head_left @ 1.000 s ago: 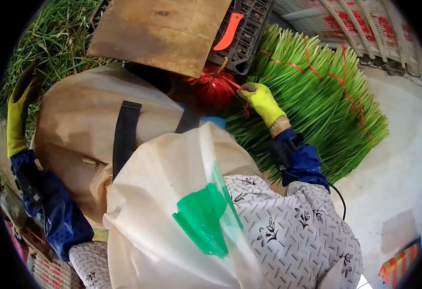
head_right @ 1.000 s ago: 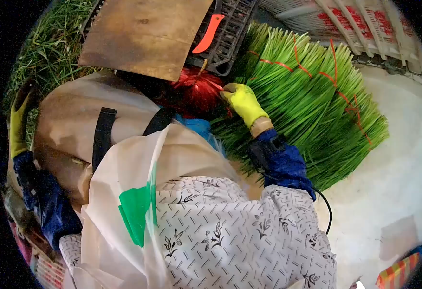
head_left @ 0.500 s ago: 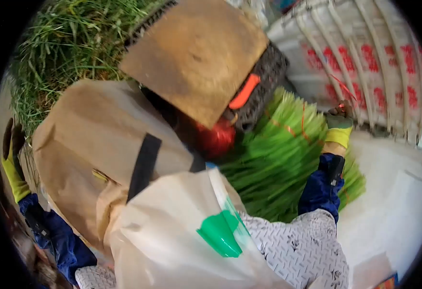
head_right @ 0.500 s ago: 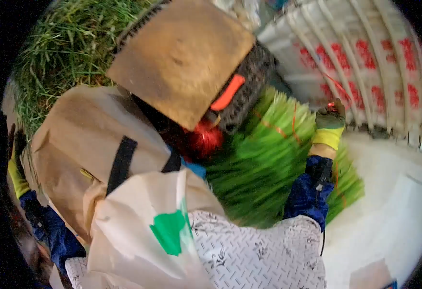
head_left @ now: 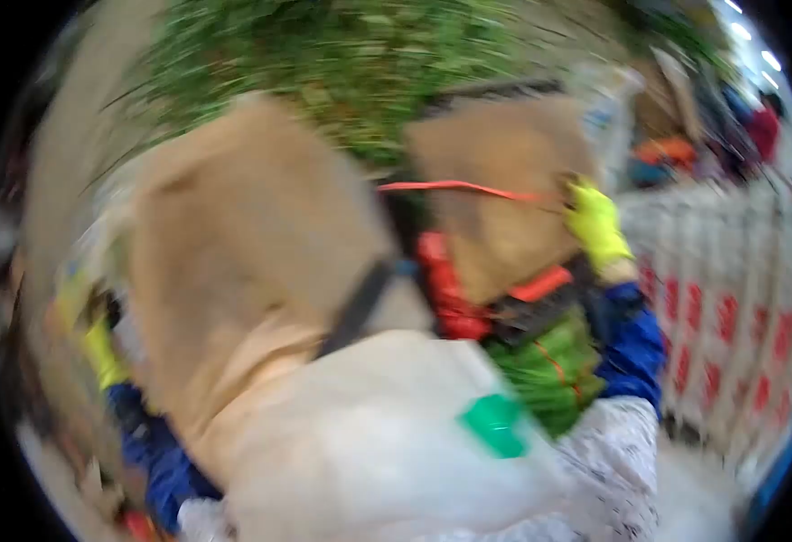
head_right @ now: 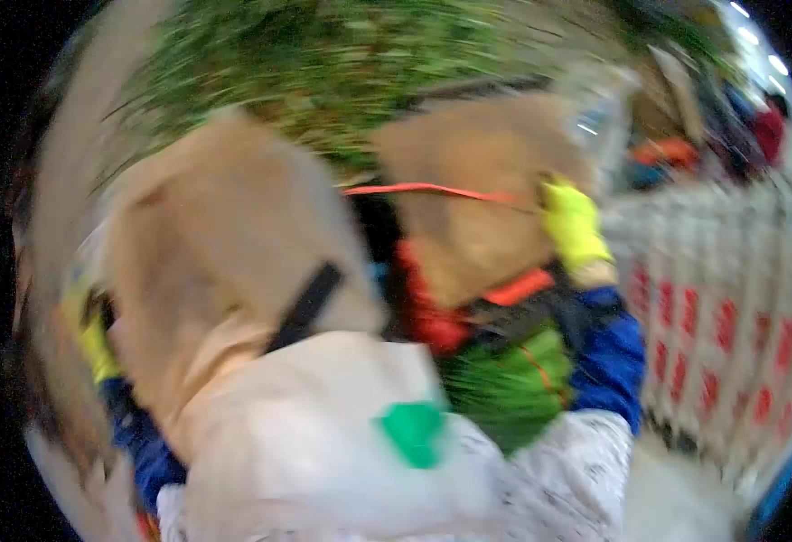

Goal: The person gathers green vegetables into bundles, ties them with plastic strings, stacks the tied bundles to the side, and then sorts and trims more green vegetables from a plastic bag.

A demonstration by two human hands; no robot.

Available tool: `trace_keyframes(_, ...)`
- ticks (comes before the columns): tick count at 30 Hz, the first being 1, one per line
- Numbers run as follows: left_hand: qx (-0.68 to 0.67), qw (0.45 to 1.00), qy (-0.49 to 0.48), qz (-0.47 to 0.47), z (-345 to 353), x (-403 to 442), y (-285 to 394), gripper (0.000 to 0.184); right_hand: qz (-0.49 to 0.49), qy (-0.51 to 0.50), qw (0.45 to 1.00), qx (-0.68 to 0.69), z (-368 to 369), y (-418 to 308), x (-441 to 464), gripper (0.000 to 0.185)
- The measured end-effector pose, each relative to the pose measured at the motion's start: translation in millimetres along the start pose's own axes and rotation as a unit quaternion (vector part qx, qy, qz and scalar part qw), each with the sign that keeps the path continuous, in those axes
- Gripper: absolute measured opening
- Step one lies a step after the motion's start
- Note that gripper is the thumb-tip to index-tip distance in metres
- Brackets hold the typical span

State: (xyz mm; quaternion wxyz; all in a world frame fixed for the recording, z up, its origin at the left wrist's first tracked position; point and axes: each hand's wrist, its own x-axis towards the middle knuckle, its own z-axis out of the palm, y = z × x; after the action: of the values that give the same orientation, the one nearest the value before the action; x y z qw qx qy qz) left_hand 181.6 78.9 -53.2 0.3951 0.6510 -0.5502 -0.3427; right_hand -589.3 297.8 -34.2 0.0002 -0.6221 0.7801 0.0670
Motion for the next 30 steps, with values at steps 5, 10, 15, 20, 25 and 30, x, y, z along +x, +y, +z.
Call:
trace_keyframes(5, -0.081, 0.984, 0.039, -0.156, -2.0, -42.8, -63.0, 0.037, 0.102, -0.082, 0.982, 0.137, 14.8, 4.2, 12.0, 0.064)
trace_keyframes(10, -0.089, 0.959, 0.141, -0.231, 31.3, -46.0, -184.9, 0.051, 0.142, -0.016, 0.982, 0.124, 21.2, 34.6, 8.5, 0.067)
trace_keyframes(15, 0.279, 0.866, 0.142, -0.389, 56.5, -68.0, -207.7, 0.121, 0.2, -0.091, 0.97, 0.107, -17.1, 25.0, 5.6, 0.069)
trace_keyframes(20, 0.391, 0.77, 0.056, -0.501, 86.9, -71.3, -225.1, 0.13, 0.198, -0.08, 0.949, 0.231, -58.8, -22.9, 22.3, 0.061)
trace_keyframes(25, 0.192, 0.903, 0.163, -0.349, 54.3, -92.8, -292.5, 0.114, 0.116, -0.054, 0.98, 0.152, -96.4, -58.2, 63.3, 0.05)
trace_keyframes(30, -0.232, 0.896, 0.083, -0.37, 9.5, -77.3, -207.5, 0.032, -0.028, 0.022, 0.98, 0.194, -142.9, -186.0, 142.7, 0.041)
